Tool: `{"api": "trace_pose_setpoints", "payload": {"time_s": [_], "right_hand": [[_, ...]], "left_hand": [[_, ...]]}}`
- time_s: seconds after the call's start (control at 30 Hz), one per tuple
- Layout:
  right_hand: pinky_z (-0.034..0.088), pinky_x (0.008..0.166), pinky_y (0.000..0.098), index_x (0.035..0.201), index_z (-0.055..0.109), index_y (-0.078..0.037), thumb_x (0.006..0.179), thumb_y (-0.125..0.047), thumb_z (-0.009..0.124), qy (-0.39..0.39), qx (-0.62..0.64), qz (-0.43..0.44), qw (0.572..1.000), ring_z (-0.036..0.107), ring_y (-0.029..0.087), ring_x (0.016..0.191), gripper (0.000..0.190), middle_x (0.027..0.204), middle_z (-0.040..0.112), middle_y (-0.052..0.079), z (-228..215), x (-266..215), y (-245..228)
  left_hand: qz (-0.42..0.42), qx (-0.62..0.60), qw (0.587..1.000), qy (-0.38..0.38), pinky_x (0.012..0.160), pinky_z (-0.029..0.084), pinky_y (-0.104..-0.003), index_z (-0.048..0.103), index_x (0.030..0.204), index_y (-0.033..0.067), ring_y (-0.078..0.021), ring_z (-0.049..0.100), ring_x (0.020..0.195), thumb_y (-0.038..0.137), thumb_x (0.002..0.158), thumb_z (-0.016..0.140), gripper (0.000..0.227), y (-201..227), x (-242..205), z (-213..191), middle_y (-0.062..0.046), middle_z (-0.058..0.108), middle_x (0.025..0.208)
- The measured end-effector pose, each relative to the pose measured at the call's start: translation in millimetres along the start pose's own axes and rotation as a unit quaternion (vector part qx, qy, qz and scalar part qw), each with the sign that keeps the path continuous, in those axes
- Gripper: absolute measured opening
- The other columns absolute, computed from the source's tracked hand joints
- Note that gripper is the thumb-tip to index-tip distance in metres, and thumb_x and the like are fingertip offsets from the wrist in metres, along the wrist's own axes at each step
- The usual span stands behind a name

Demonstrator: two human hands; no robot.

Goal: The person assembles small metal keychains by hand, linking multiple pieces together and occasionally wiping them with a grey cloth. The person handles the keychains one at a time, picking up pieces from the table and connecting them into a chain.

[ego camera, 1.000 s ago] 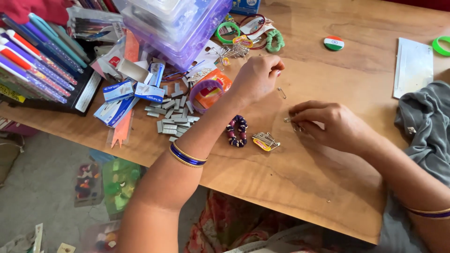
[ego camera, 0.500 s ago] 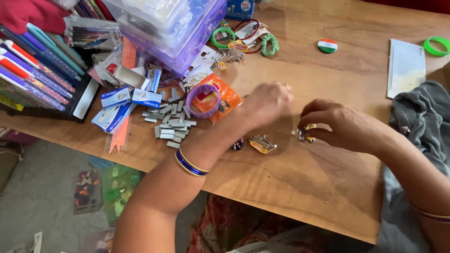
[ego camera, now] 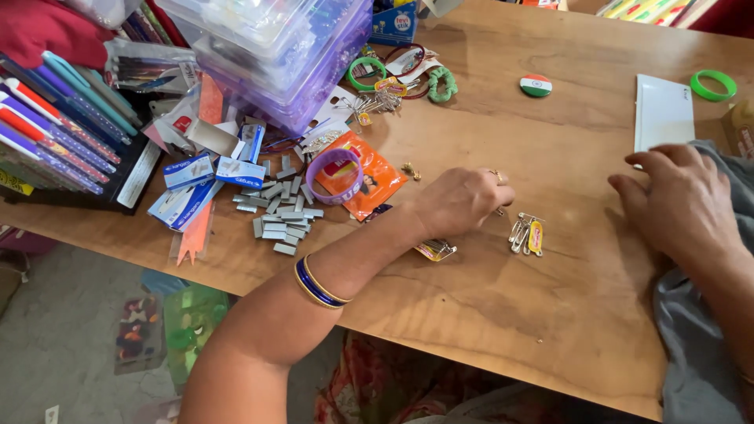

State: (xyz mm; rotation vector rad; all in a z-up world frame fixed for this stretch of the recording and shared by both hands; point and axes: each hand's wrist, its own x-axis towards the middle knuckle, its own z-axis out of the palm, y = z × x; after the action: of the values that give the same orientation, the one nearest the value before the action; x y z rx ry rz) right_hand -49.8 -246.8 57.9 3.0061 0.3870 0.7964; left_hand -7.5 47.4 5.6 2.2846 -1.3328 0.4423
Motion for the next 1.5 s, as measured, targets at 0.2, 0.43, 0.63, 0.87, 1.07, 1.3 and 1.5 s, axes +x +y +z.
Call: {"api": "trace_pose_setpoints", "payload": {"time_s": [0.2, 0.43, 0.63, 0.87, 1.07, 1.3, 1.5], "right_hand": [[0.052, 0.096, 0.0412, 0.107, 0.077, -0.008, 0.105, -0.025, 0.068, -0.018, 0.072, 0.0, 0.997, 0.066, 0.033, 0.105, 0.019, 0.105, 0.071, 0.014, 40, -30, 15], [0.049, 0.093, 0.0433, 0.111, 0.076, -0.008, 0.106, -0.028, 0.069, 0.082, 0.049, 0.008, 0.995, 0.064, 0.032, 0.107, 0.022, 0.115, 0.072, 0.011, 0, -35, 5], [0.051, 0.086, 0.0527, 0.117, 0.077, -0.01, 0.088, -0.033, 0.071, -0.062, -0.107, 0.069, 0.99, 0.065, 0.039, 0.106, 0.037, 0.118, 0.07, 0.017, 1, -28, 9], [0.053, 0.088, 0.0474, 0.106, 0.074, -0.007, 0.092, -0.03, 0.068, -0.097, 0.076, 0.036, 0.992, 0.066, 0.035, 0.098, 0.027, 0.103, 0.069, 0.015, 1, -36, -19], [0.045, 0.09, 0.043, 0.086, 0.076, -0.009, 0.088, -0.035, 0.072, -0.091, 0.08, -0.025, 0.992, 0.067, 0.028, 0.095, 0.026, 0.09, 0.071, 0.007, -15, -35, -49], [0.045, 0.092, 0.0418, 0.101, 0.077, -0.01, 0.088, -0.022, 0.068, -0.058, 0.148, -0.072, 0.985, 0.064, 0.029, 0.106, 0.02, 0.105, 0.071, 0.008, -12, -35, -49], [0.046, 0.093, 0.0408, 0.102, 0.075, -0.01, 0.087, -0.022, 0.069, -0.063, 0.162, -0.089, 0.981, 0.066, 0.028, 0.103, 0.02, 0.105, 0.073, 0.007, -12, -33, -50]], "left_hand": [[-0.019, -0.074, 0.997, 0.027, 0.079, 0.056, -0.043, 0.069, 0.096, 0.0105, -0.0312, 0.068, 0.096, 0.01, 0.088, 0.068, 0.008, 14, 0, -8, -0.008, 0.07, 0.098], [0.09, -0.127, 0.988, -0.002, 0.086, 0.051, -0.044, 0.075, 0.112, 0.013, -0.0295, 0.067, 0.101, 0.012, 0.084, 0.072, 0.028, 25, 3, -5, -0.006, 0.073, 0.118], [0.057, -0.106, 0.993, 0.02, 0.09, 0.054, -0.042, 0.075, 0.1, 0.0105, -0.0294, 0.068, 0.099, 0.012, 0.085, 0.075, 0.015, 21, 2, 2, -0.007, 0.073, 0.107], [0.03, -0.103, 0.993, 0.045, 0.082, 0.053, -0.044, 0.069, 0.089, 0.0051, -0.0339, 0.065, 0.091, 0.004, 0.085, 0.07, 0.005, 25, 2, 0, -0.012, 0.066, 0.093], [0.001, -0.122, 0.991, 0.058, 0.082, 0.053, -0.044, 0.068, 0.089, 0.0061, -0.0345, 0.065, 0.09, 0.003, 0.085, 0.066, 0.005, 25, 1, -2, -0.012, 0.065, 0.092], [-0.12, -0.186, 0.973, 0.064, 0.074, 0.055, -0.044, 0.066, 0.094, 0.0054, -0.0346, 0.07, 0.084, 0.006, 0.087, 0.064, 0.007, 30, 5, -7, -0.014, 0.071, 0.084], [-0.129, -0.207, 0.967, 0.073, 0.073, 0.055, -0.043, 0.066, 0.094, 0.0038, -0.0339, 0.071, 0.084, 0.007, 0.088, 0.065, 0.007, 30, 6, -6, -0.015, 0.073, 0.087]]}}
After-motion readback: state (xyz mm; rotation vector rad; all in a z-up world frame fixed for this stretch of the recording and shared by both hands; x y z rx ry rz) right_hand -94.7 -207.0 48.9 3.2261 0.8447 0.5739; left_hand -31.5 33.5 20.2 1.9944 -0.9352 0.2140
